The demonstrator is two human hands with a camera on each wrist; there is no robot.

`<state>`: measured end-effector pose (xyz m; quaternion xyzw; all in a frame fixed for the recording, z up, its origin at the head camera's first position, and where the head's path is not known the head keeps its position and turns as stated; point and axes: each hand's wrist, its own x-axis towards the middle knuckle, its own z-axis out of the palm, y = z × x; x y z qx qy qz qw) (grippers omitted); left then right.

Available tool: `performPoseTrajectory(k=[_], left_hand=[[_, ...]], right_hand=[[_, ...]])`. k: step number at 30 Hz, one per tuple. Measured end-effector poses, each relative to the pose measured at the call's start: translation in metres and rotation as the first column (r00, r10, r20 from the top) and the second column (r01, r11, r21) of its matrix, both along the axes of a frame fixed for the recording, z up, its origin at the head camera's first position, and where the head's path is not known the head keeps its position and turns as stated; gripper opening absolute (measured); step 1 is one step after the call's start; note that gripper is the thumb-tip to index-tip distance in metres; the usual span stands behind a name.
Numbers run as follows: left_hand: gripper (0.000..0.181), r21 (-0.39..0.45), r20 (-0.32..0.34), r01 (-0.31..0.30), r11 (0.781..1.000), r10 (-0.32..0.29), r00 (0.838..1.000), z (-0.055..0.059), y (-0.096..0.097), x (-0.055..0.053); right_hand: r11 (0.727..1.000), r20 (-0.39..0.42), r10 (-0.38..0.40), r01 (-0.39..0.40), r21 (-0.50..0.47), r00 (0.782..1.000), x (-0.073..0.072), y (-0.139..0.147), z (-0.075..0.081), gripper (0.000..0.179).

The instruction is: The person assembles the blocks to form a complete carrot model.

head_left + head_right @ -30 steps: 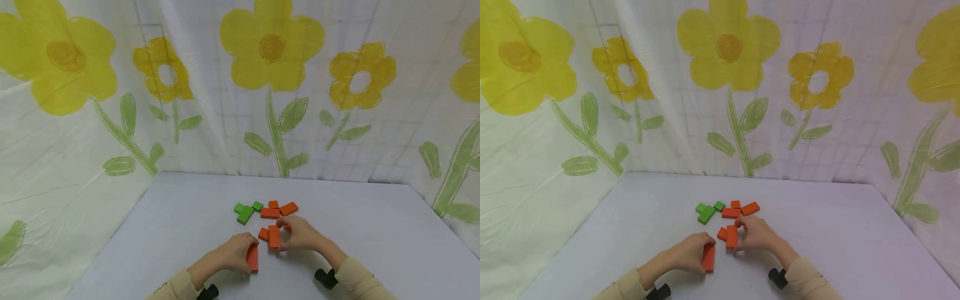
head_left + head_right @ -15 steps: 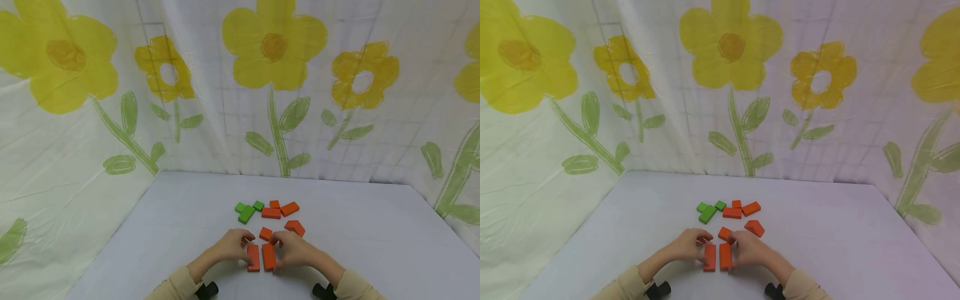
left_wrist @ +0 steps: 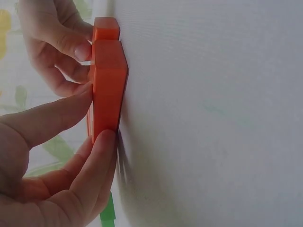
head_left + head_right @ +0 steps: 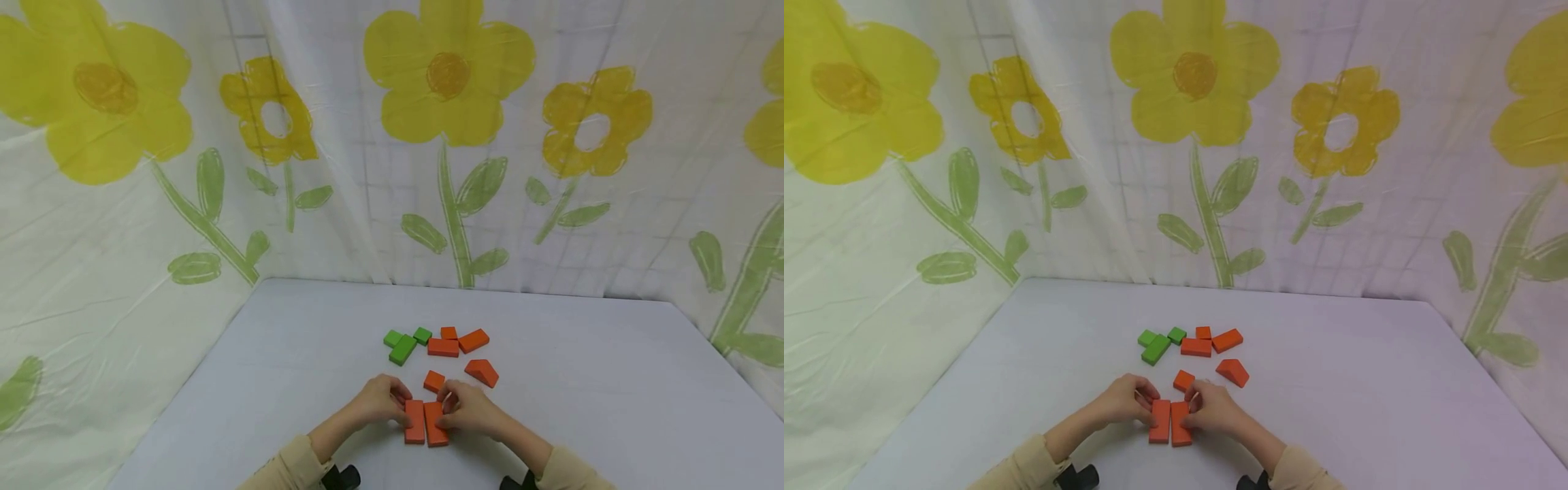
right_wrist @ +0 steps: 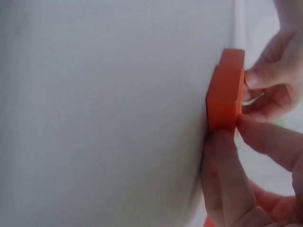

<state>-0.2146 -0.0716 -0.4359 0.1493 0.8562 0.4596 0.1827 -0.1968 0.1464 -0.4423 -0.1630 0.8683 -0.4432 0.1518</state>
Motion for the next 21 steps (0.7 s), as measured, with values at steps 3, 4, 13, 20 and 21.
performPoseTrajectory(k=[3,4,13,20,21], left_hand=[[0.028,0.012,0.016,0.003,1.0,-0.003,1.0,0.001,0.0,0.0],[0.028,0.014,0.019,0.002,1.0,-0.003,1.0,0.001,0.0,0.0],[0.027,0.018,0.033,-0.012,1.0,0.011,0.999,0.0,0.001,-0.002],[0.027,0.006,0.038,-0.011,1.0,0.011,0.999,0.0,0.002,-0.003],[0.026,0.0,0.037,-0.008,1.0,0.008,0.999,0.001,0.002,-0.004]], right_hand=[[0.998,0.044,-0.051,0.052,-0.019,0.998,0.001,-0.003,-0.002,0.025],[0.997,0.059,-0.069,0.071,-0.022,0.996,0.001,-0.004,-0.001,0.025],[0.989,0.101,-0.146,0.146,0.004,0.984,-0.003,-0.007,0.0,0.026],[0.998,0.022,-0.066,0.066,0.02,0.998,-0.008,-0.001,0.005,0.021],[0.998,-0.005,-0.063,0.063,0.018,0.998,-0.011,0.001,0.007,0.019]])
